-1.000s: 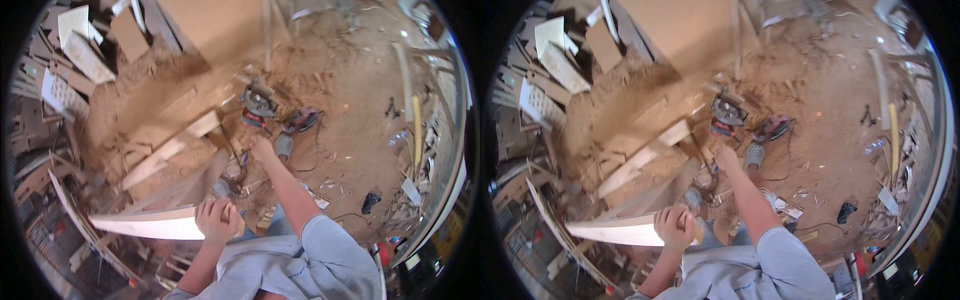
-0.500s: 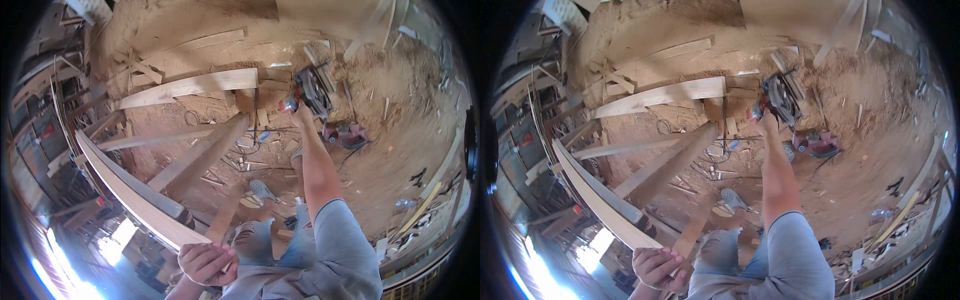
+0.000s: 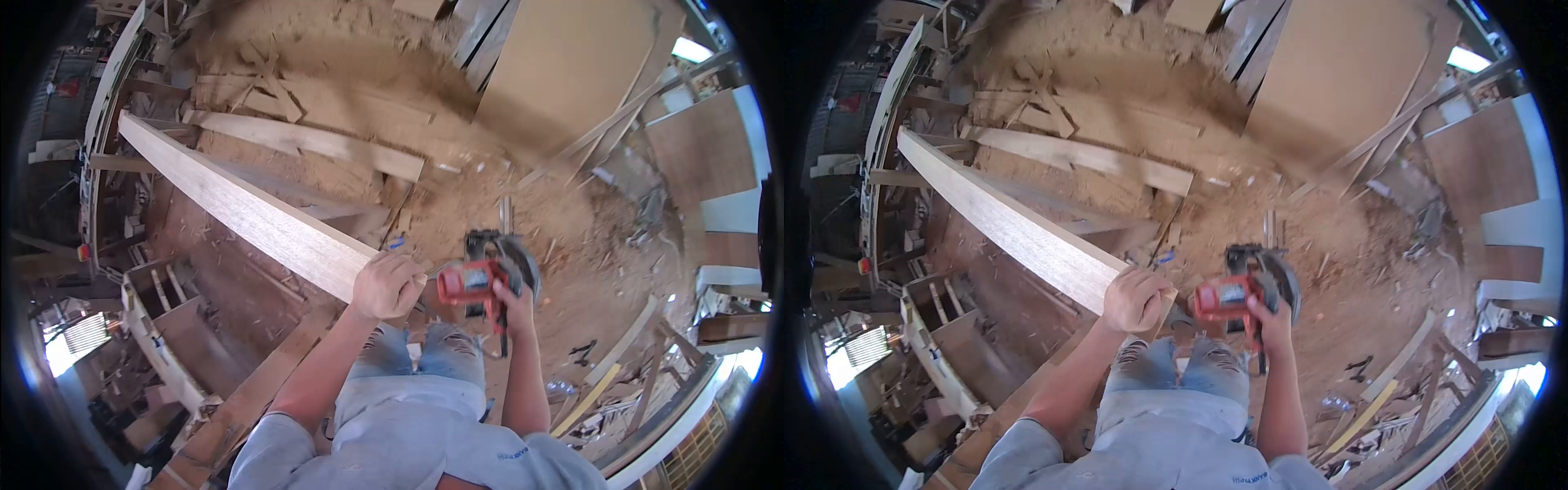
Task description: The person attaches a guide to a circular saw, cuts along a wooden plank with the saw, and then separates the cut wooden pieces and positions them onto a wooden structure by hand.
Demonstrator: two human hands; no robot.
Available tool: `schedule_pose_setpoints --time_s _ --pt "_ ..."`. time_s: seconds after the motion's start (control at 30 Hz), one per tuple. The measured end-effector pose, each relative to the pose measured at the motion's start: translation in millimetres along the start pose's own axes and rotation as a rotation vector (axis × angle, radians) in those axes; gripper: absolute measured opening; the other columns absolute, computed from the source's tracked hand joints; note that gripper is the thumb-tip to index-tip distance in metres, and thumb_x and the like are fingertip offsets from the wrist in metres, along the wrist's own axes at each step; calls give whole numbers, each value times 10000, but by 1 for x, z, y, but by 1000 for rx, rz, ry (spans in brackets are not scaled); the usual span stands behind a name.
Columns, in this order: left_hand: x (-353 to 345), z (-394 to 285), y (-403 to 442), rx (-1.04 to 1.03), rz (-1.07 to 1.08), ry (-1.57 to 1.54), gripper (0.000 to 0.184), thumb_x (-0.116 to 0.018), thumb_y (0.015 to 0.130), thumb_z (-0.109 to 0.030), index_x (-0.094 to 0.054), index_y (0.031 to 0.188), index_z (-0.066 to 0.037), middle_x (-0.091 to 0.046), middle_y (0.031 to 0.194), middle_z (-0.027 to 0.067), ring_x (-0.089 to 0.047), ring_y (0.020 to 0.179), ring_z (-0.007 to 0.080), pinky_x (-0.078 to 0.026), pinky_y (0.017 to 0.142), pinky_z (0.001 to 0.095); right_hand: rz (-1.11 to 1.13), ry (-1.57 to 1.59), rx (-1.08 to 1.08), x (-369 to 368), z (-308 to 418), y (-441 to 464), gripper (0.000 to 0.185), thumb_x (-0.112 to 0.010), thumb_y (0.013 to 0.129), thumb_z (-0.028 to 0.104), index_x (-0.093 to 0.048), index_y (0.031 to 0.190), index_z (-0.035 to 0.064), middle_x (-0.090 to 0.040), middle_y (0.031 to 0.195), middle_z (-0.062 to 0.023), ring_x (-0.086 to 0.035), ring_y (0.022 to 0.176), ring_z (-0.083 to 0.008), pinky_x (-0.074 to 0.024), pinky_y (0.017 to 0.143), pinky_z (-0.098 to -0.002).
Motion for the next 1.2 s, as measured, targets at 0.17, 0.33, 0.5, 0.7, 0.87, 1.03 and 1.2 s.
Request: schedule_pose_setpoints --time_s 0.17,0.33,0.5,0.7,0.87,1.03,1.2 --pt "-7 20 -23 80 -173 66 234 -689 865 -74 -716 1097 -57 -719 1028 153 -682 1013 386 -529 939 494 51 -391 109 -12 100 -170 269 -843 942 253 -749 1057 29 -641 718 25 -554 618 -72 -453 571 -282" --pt "12 -2 -58 234 -458 159 235 -709 918 -97 -702 1151 -61 -697 1143 141 -634 1118 395 -480 1022 519 101 -673 302 -39 161 -280 407 -876 914 313 -782 1141 -11 -755 825 -40 -620 764 -99 -539 732 -315" --pt "7 -30 -147 519 -404 -13 216 -723 991 -152 -689 1159 -20 -686 1133 155 -669 1078 311 -538 957 451 190 -750 313 -61 161 -298 535 -888 889 411 -793 1194 -19 -796 904 -161 -745 824 -235 -592 797 -361" --pt "-30 -21 -188 1035 -484 -982 308 -715 1080 -262 -682 1202 19 -723 1178 119 -717 992 180 -607 837 328 368 -891 435 -103 151 -274 721 -774 926 635 -790 1214 -26 -787 940 -265 -785 895 -419 -606 813 -456" --pt "-43 -18 -182 1093 -469 -1224 396 -690 1108 -331 -673 1280 25 -772 1086 95 -747 933 185 -630 879 359 533 -971 395 -115 151 -261 776 -612 1004 703 -767 1253 -15 -773 917 -280 -775 911 -450 -593 833 -501" --pt "-38 -45 -169 1042 -559 -1339 336 -666 1121 -311 -730 1168 15 -797 1044 134 -771 863 213 -640 784 358 652 -1033 360 -131 164 -254 858 -515 1023 772 -751 1248 -20 -781 897 -268 -776 923 -465 -597 865 -528" --pt "-40 -28 -180 982 -558 -1387 320 -693 1110 -309 -734 1149 6 -782 950 95 -739 767 172 -606 702 311 666 -991 349 -143 160 -245 925 -477 1029 783 -751 1146 -93 -784 882 -275 -787 923 -464 -610 900 -540"
Point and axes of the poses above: each hand's wrist, its own y-axis towards the middle knuckle, its own x-axis out of the back of the hand, z = x × y, the point moved 4 cm from there along y, towards the middle knuckle
